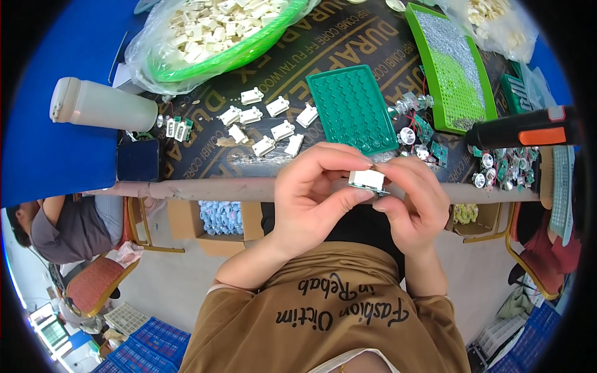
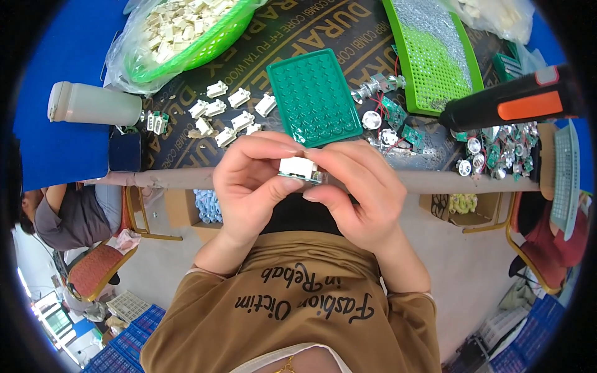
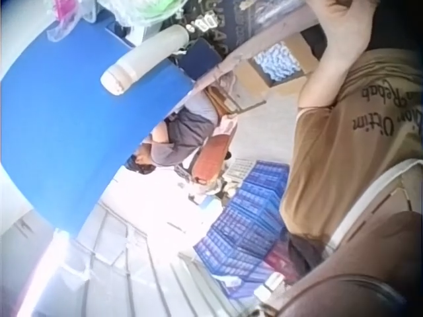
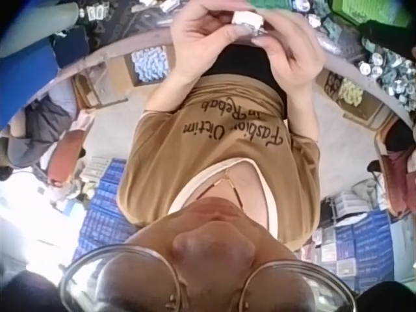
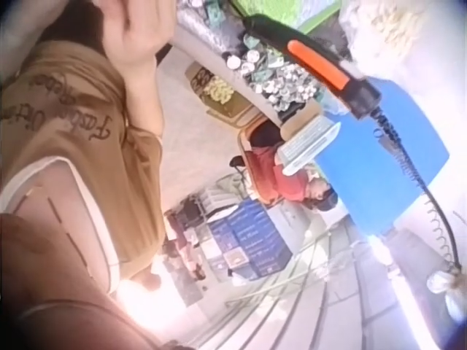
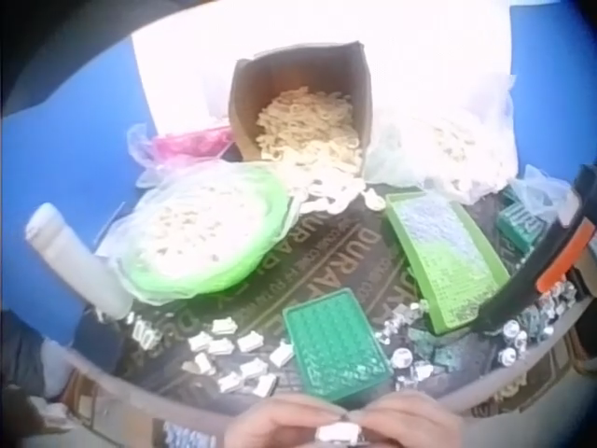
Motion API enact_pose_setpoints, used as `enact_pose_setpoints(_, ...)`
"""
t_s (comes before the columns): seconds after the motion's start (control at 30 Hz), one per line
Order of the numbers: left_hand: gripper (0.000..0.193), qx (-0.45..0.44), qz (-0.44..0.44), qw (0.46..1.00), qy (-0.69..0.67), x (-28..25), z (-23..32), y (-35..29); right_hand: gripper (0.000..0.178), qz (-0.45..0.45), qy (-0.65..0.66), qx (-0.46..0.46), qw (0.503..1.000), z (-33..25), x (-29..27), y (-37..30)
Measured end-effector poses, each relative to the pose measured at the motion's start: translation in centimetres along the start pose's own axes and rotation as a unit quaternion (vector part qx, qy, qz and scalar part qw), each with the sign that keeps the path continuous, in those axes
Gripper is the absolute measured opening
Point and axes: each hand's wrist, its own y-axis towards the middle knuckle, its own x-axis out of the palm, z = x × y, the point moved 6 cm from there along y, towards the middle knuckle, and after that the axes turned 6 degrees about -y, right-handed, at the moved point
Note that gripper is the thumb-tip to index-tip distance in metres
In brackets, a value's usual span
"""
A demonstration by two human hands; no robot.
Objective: Assembling small electronic LED components into white plastic housings and testing the light functionality.
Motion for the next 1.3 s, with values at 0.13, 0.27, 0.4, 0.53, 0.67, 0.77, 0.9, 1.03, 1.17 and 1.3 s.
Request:
enact_pose_setpoints(0.13,0.028,-0.009,-0.001,1.000,-0.004,-0.3,0.0,-0.1,0.034,-0.019,-0.014,0.006,1.000,0.2,0.3,0.0)
enact_pose_setpoints(0.27,0.027,-0.013,0.006,1.000,-0.015,-0.7,-0.2,-0.2,0.033,-0.021,-0.008,0.006,1.000,0.3,0.7,0.1)
enact_pose_setpoints(0.4,0.027,-0.010,0.013,1.000,-0.005,-0.5,0.0,-0.2,0.030,-0.021,0.002,0.009,1.000,0.1,0.6,0.2)
enact_pose_setpoints(0.53,0.025,-0.011,0.016,1.000,0.017,-0.7,0.2,-0.1,0.028,-0.013,0.011,0.017,1.000,0.2,0.7,0.2)
enact_pose_setpoints(0.67,0.023,-0.024,0.026,0.999,0.031,-0.9,0.0,-0.3,0.028,-0.013,0.001,-0.019,1.000,0.2,0.7,0.1)
enact_pose_setpoints(0.77,0.023,-0.024,0.028,0.999,0.021,-0.9,-0.1,-0.4,0.027,-0.016,-0.002,-0.031,0.999,-0.1,0.7,0.1)
enact_pose_setpoints(0.9,0.023,-0.043,0.037,0.998,0.037,-0.9,-0.1,-0.5,0.027,-0.003,-0.003,-0.021,1.000,0.2,0.6,-0.1)
enact_pose_setpoints(1.03,0.023,-0.052,0.040,0.998,-0.023,-0.7,-0.5,-0.5,0.028,0.001,0.021,0.012,1.000,0.3,0.6,-0.3)
enact_pose_setpoints(1.17,0.024,-0.048,0.036,0.998,-0.022,-0.7,-0.5,-0.6,0.029,-0.007,0.015,0.030,0.999,0.5,0.8,-0.6)
enact_pose_setpoints(1.3,0.024,-0.061,0.040,0.997,-0.030,-0.8,-0.6,-0.7,0.028,-0.004,0.019,0.025,0.999,0.7,0.8,-0.7)
